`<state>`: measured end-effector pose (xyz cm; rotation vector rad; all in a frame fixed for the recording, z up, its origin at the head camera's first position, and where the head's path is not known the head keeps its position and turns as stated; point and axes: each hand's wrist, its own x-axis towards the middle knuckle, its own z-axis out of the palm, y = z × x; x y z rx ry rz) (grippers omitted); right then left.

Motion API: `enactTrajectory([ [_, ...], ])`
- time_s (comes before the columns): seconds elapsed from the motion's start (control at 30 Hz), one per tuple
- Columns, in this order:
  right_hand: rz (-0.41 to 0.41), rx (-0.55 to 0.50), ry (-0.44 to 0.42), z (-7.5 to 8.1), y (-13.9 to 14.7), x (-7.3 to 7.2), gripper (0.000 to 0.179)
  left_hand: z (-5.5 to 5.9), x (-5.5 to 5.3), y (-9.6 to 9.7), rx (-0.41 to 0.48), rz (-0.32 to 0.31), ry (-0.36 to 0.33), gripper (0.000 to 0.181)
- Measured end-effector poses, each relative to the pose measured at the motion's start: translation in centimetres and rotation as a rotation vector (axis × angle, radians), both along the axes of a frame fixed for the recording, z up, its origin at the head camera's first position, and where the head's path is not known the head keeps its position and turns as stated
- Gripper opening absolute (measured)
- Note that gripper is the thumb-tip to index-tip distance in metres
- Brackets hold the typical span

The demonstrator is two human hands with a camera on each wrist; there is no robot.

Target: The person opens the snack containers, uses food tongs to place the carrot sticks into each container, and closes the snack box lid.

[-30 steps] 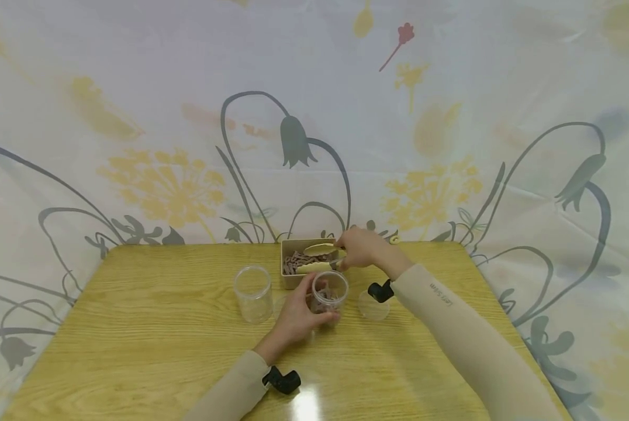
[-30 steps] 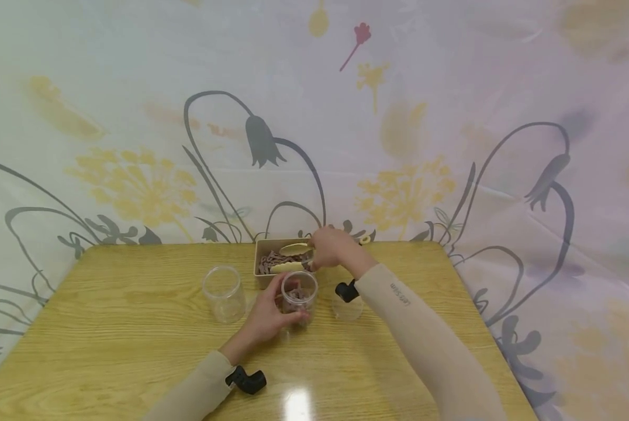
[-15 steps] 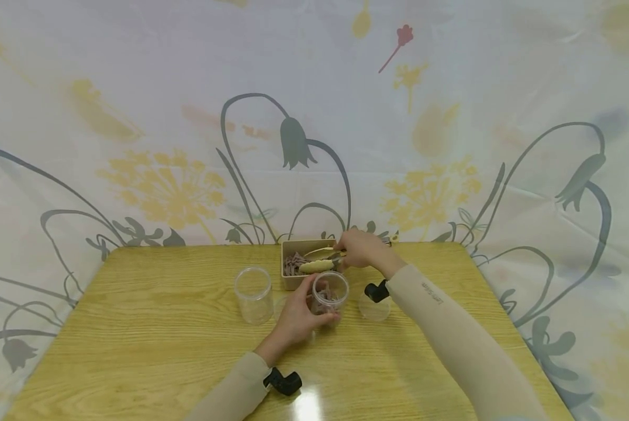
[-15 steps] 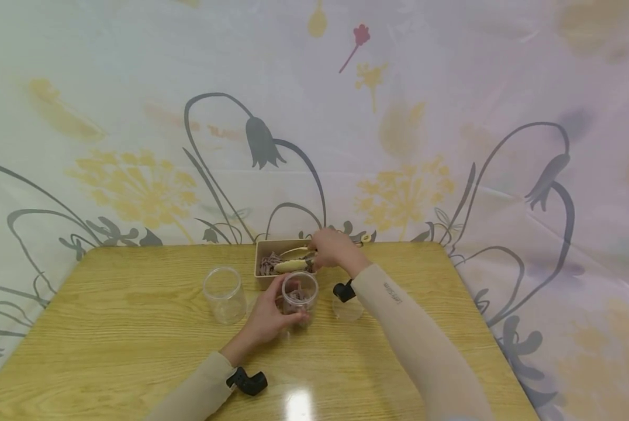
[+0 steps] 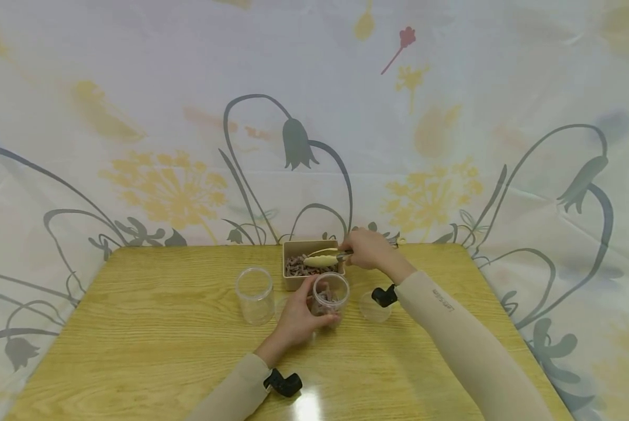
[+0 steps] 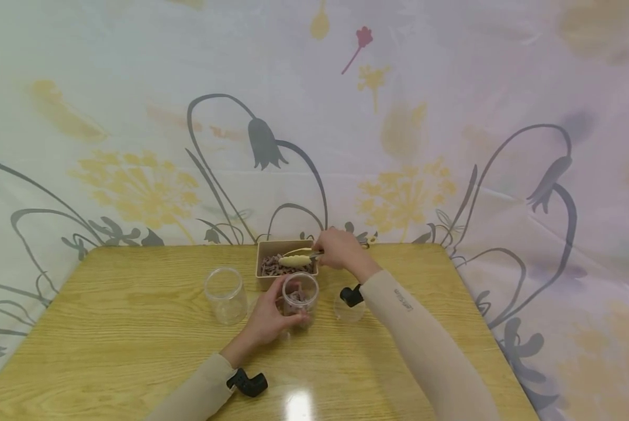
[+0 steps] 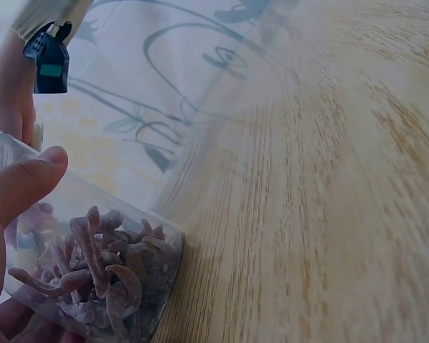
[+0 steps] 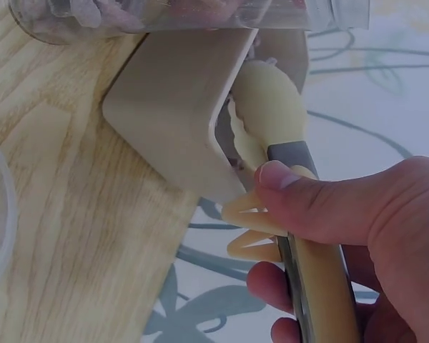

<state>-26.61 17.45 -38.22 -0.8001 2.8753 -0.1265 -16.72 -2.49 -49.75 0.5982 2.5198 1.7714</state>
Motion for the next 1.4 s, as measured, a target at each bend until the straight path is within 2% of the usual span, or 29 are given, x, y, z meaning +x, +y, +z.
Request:
enactTrajectory([
  [0.27, -0.059, -0.086, -0.039, 0.6, 0.7, 0.4, 0.035, -0.1, 0.0, 0.0, 0.021, -0.003, 0.000, 0.087],
  [0.47, -0.082, -0.136, -0.039, 1.5, 1.1, 0.6, 0.035, 0.0, 0.0, 0.0, 0.025, -0.010, -0.002, 0.087],
  [0.7, -0.120, -0.180, -0.054, 1.7, 1.3, 0.4, 0.036, -0.1, -0.4, -0.1, 0.004, 0.003, -0.017, 0.087],
  [1.1, -0.114, -0.243, -0.034, 3.2, 2.2, 1.1, 0.038, -0.2, -0.6, -0.2, 0.048, -0.014, 0.004, 0.088],
  [1.4, -0.096, -0.312, -0.026, 4.5, 2.7, 2.1, 0.040, -0.1, -0.5, -0.2, 0.043, -0.002, -0.014, 0.088],
])
